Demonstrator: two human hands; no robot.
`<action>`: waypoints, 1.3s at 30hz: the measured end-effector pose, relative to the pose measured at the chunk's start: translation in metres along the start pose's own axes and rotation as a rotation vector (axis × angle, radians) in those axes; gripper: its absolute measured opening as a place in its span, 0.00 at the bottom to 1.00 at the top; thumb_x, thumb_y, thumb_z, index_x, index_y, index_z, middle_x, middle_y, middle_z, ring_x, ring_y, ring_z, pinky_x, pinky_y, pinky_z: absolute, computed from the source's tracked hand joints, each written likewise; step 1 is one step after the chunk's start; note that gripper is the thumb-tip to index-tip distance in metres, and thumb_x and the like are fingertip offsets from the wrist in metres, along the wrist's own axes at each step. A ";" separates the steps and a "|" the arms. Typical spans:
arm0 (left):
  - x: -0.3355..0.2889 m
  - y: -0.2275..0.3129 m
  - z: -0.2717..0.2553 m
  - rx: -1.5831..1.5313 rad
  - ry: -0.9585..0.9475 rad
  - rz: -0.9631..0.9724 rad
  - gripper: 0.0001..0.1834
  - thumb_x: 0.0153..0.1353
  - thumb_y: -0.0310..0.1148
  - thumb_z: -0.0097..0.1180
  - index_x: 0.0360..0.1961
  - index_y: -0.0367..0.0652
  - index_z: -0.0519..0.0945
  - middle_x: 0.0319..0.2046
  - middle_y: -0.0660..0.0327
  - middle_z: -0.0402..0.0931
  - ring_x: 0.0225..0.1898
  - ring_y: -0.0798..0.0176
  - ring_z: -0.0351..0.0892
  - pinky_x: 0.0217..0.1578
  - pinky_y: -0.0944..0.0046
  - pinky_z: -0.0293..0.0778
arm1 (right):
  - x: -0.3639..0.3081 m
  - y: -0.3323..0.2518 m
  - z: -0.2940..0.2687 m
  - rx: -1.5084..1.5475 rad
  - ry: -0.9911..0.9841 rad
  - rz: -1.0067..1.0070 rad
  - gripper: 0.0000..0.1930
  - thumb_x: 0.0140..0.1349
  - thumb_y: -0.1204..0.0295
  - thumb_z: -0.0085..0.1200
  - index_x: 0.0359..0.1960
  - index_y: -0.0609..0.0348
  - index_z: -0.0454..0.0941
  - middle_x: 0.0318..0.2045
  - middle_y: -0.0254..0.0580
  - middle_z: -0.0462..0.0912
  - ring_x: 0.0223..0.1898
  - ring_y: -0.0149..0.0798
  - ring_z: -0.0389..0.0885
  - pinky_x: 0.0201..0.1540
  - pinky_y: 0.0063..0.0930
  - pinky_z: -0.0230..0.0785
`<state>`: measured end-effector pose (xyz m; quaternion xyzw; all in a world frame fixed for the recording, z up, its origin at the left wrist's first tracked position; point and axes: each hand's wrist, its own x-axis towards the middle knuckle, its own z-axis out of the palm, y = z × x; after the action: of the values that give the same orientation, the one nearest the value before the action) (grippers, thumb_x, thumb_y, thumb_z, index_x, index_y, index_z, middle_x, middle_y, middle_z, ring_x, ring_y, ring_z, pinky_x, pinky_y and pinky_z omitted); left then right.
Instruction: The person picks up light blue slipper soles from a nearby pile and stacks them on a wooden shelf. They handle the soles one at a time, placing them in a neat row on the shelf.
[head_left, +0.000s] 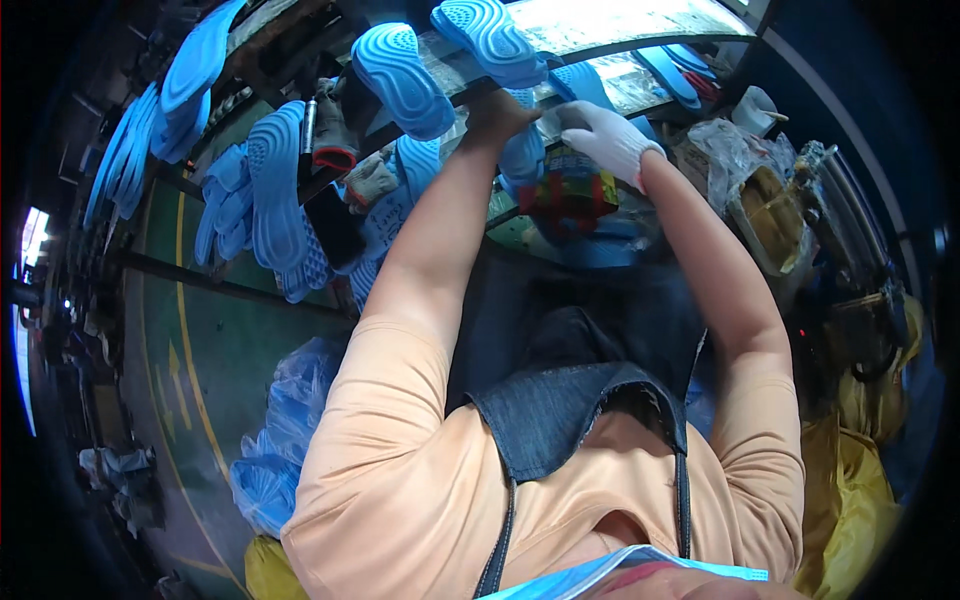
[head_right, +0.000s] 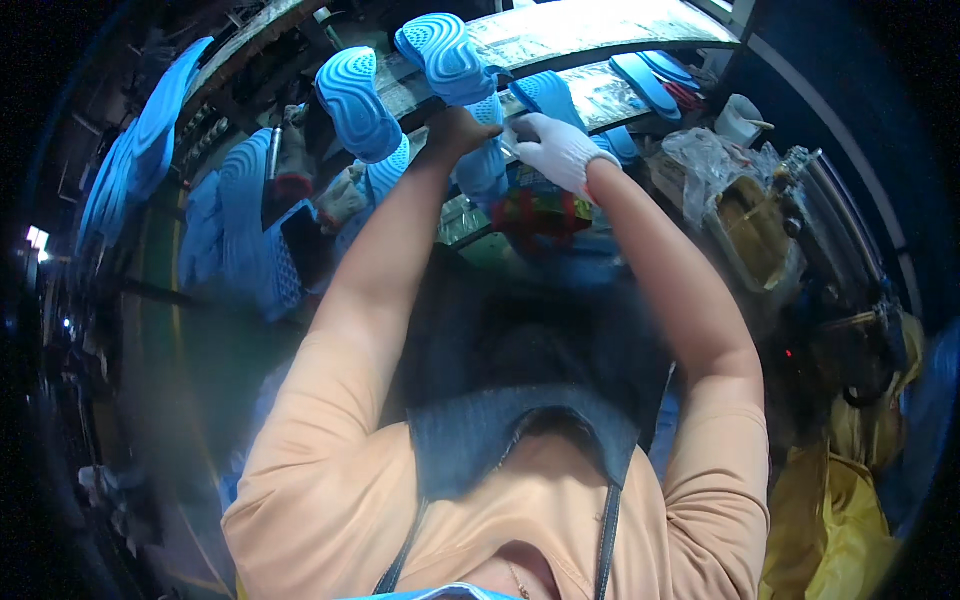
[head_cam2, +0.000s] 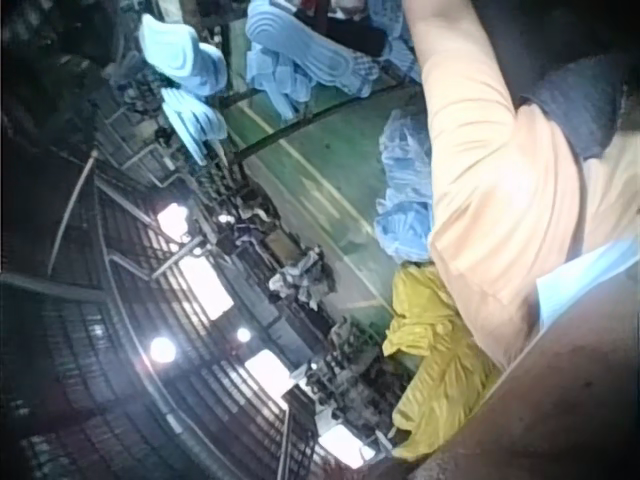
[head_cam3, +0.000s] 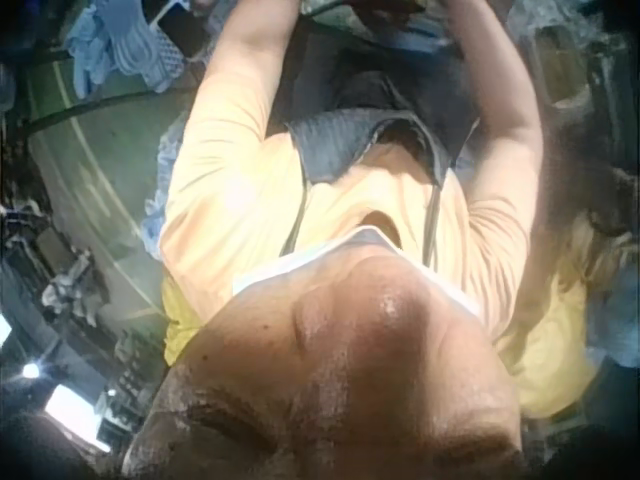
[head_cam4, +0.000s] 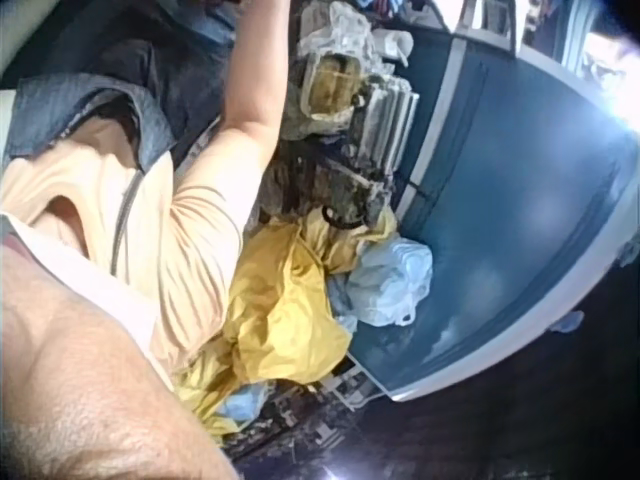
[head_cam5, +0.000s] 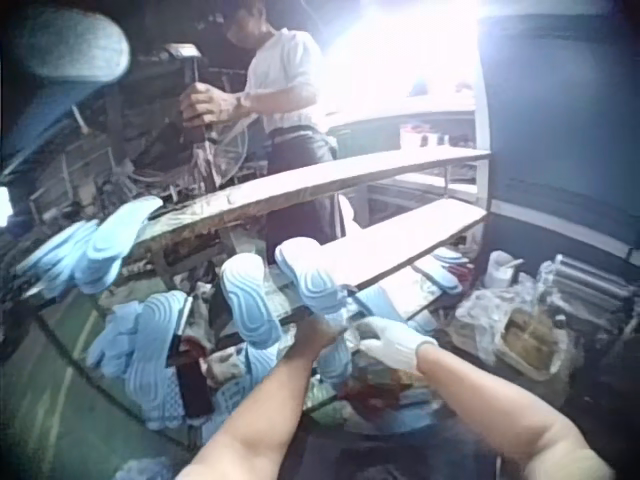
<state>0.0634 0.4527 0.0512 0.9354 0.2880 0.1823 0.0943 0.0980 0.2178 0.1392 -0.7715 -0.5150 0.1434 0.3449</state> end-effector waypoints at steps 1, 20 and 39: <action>0.001 0.001 0.001 0.040 -0.015 -0.022 0.35 0.49 0.58 0.63 0.43 0.34 0.83 0.48 0.36 0.79 0.52 0.38 0.79 0.55 0.48 0.74 | -0.016 -0.005 -0.009 -0.049 0.010 -0.025 0.25 0.64 0.64 0.51 0.60 0.66 0.72 0.55 0.59 0.79 0.56 0.52 0.78 0.60 0.36 0.68; -0.209 0.293 -0.107 -2.322 -1.944 -0.117 0.35 0.72 0.41 0.39 0.72 0.31 0.48 0.61 0.29 0.62 0.57 0.36 0.75 0.49 0.48 0.83 | -0.320 -0.096 -0.280 -0.425 0.524 0.134 0.17 0.72 0.72 0.44 0.60 0.60 0.74 0.51 0.43 0.80 0.57 0.36 0.77 0.63 0.30 0.66; -0.099 0.235 -0.011 -1.146 -0.231 0.325 0.17 0.65 0.38 0.55 0.47 0.35 0.79 0.42 0.51 0.81 0.45 0.51 0.80 0.46 0.55 0.74 | -0.236 0.063 -0.369 0.070 -0.100 0.727 0.21 0.59 0.62 0.64 0.51 0.59 0.83 0.43 0.38 0.85 0.46 0.32 0.79 0.52 0.26 0.71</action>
<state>0.1015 0.2043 0.0993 0.7814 -0.0148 0.2178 0.5846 0.2534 -0.1500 0.3309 -0.8838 -0.2185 0.3116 0.2722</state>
